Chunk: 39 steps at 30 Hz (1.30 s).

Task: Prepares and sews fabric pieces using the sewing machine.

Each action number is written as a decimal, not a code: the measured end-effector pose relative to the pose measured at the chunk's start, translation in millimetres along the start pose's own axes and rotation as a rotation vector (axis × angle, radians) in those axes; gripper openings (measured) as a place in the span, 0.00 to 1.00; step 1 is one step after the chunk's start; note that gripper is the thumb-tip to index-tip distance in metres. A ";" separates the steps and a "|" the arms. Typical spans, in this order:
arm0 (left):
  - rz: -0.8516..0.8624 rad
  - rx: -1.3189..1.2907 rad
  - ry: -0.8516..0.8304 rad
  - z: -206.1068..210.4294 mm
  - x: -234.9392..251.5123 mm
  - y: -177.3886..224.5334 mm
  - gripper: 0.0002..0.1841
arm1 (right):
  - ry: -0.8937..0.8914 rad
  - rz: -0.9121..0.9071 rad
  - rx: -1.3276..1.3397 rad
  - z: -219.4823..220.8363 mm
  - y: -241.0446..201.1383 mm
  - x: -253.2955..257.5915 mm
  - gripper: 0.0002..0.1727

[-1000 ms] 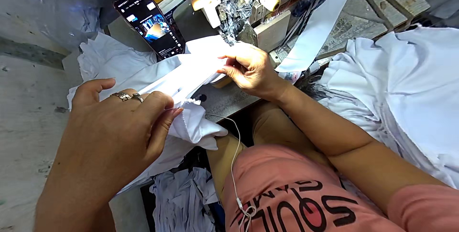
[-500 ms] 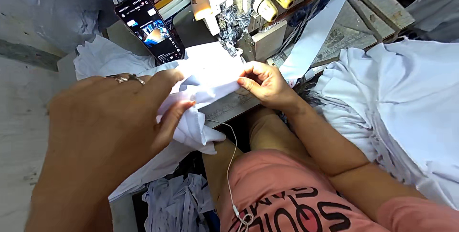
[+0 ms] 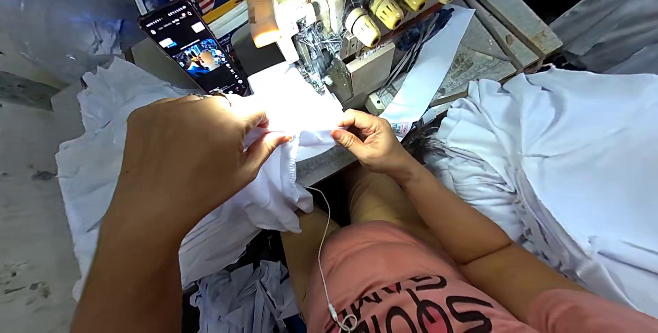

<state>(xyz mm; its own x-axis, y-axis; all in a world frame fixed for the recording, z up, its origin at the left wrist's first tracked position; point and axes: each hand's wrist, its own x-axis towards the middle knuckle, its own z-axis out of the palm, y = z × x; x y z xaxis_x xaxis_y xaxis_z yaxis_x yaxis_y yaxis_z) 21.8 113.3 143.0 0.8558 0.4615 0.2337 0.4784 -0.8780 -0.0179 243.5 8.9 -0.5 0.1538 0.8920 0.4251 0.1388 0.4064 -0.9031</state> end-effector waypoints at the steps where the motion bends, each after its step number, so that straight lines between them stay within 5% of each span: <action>1: 0.007 -0.004 0.002 1.6 3.8 2.4 0.25 | 0.003 0.000 0.001 0.3 0.1 2.2 0.04; 28: 0.148 -0.103 0.000 44.7 50.3 15.1 0.23 | 0.058 -0.093 0.054 8.1 13.6 20.8 0.06; 35: 0.302 -0.133 -0.047 62.2 55.6 -12.4 0.30 | 0.042 -0.137 0.072 6.3 19.8 22.1 0.04; 39: 0.037 0.008 -0.167 47.1 41.5 -58.0 0.45 | 0.033 -0.128 0.051 4.8 19.9 20.2 0.05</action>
<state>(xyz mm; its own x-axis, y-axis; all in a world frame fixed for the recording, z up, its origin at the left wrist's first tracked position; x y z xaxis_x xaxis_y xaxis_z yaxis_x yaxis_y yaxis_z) 38.8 189.3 108.0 0.8933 0.4442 0.0681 0.4469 -0.8940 -0.0312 244.7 36.0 -10.2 0.1705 0.8254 0.5382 0.1098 0.5269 -0.8428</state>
